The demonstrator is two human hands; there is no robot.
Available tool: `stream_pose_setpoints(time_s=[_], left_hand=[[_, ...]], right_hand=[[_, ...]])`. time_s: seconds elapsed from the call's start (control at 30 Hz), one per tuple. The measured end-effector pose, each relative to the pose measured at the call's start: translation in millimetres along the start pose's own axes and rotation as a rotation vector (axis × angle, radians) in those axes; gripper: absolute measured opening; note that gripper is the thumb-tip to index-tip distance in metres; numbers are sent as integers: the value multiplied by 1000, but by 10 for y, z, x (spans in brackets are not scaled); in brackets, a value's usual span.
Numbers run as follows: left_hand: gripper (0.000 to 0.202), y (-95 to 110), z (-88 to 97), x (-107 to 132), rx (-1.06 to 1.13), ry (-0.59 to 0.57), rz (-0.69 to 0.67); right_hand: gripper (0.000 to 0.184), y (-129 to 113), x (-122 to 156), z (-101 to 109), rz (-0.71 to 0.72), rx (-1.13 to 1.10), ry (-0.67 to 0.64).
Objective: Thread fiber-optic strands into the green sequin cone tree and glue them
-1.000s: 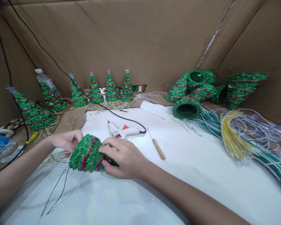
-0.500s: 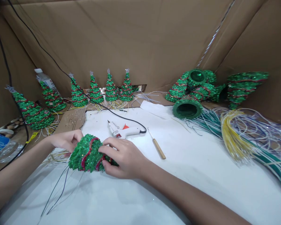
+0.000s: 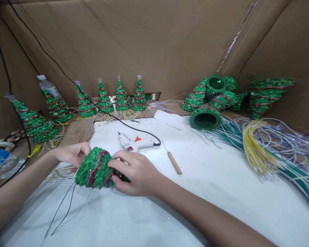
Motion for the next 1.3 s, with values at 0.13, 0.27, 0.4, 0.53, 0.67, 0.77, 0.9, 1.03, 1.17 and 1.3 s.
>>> stream_pose_setpoints(time_s=[0.13,0.27,0.4,0.53,0.67,0.77,0.9,1.03,1.17,1.3], left_hand=[[10,-11,7,9,-10,-7,-8],[11,-17,17,11,-21,4,-2],[9,-12,17,8,-15,2,-6],[11,0,8,5,-25,-6,-22],[10,9,4,4,-32,-8,-28],[8,14,3,4,-33,-13,-22],[5,22,4,4,-23,-10,-21],[4,23,0,7,-16,-5,-9],[4,18,-5,10,-13,-4,-3],[2,11,-2,7,-13,-7,-7]], right_hand=[[21,-1,-2,6,2,-6,0],[22,-2,-5,4,3,-6,-1],[21,0,-1,0,4,-2,-2],[21,3,3,1,3,-1,-7],[21,6,4,2,-3,2,-13],[21,2,6,3,0,1,-10],[21,-1,5,5,1,6,0],[21,7,2,-1,-3,9,-5],[21,13,8,-6,-3,6,-6],[21,14,14,-6,-11,4,-12]])
Point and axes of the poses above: each hand's wrist, its own x-axis away from the middle knuckle, its own z-axis out of the back of the hand, y = z × x, the point moved 4 cm from there along -x, towards the middle knuckle, and after that the axes turned 12 degrees about -z, right-handed, at the moved point
